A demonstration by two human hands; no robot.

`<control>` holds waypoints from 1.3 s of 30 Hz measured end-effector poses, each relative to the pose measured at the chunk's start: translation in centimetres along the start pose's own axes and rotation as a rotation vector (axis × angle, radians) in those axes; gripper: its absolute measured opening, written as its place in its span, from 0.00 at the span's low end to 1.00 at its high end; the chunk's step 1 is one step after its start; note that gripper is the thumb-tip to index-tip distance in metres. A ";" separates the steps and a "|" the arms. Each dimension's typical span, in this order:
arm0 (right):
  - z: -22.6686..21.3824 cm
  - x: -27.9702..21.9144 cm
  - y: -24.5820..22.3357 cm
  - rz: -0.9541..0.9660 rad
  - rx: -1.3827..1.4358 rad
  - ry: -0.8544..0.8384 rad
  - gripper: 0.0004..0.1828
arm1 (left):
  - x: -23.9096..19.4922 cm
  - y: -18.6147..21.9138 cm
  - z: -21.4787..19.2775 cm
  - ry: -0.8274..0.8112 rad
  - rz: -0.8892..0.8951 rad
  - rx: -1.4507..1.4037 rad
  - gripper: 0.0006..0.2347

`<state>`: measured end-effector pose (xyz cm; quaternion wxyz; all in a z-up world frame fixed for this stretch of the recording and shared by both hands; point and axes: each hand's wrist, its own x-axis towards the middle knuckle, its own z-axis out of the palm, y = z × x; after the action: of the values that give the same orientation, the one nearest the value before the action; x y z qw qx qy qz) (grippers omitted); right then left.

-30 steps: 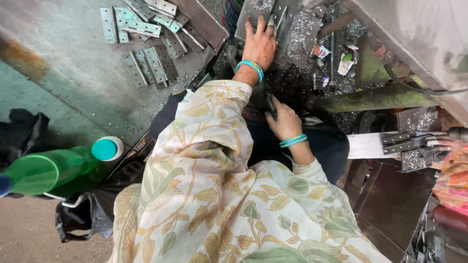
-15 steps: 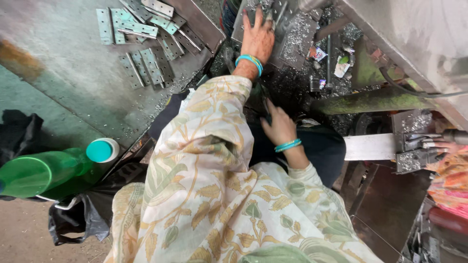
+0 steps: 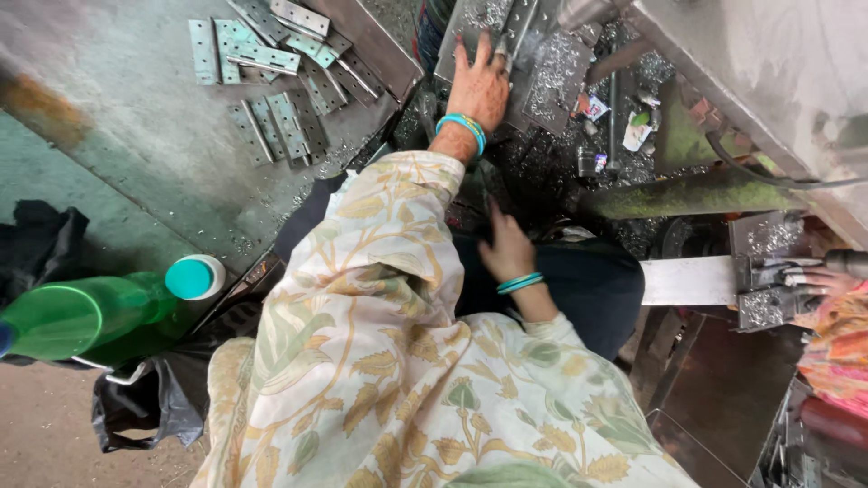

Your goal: The person positions metal hinges under a manual press machine, then pulls a lever and uses a small tool to perform fabrication on each piece before placing it in a container.

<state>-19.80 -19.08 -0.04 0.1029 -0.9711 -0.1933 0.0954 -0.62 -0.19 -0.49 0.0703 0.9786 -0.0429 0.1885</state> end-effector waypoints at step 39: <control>-7.8 1.2 -3.8 -0.024 -0.060 0.006 0.30 | -27.4 -25.8 8.6 0.170 -1.249 -0.276 0.28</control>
<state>-18.27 -16.41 8.22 0.0753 -0.9716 -0.2074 0.0853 -20.00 25.47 -21.83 0.2953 0.7829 0.5166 0.1817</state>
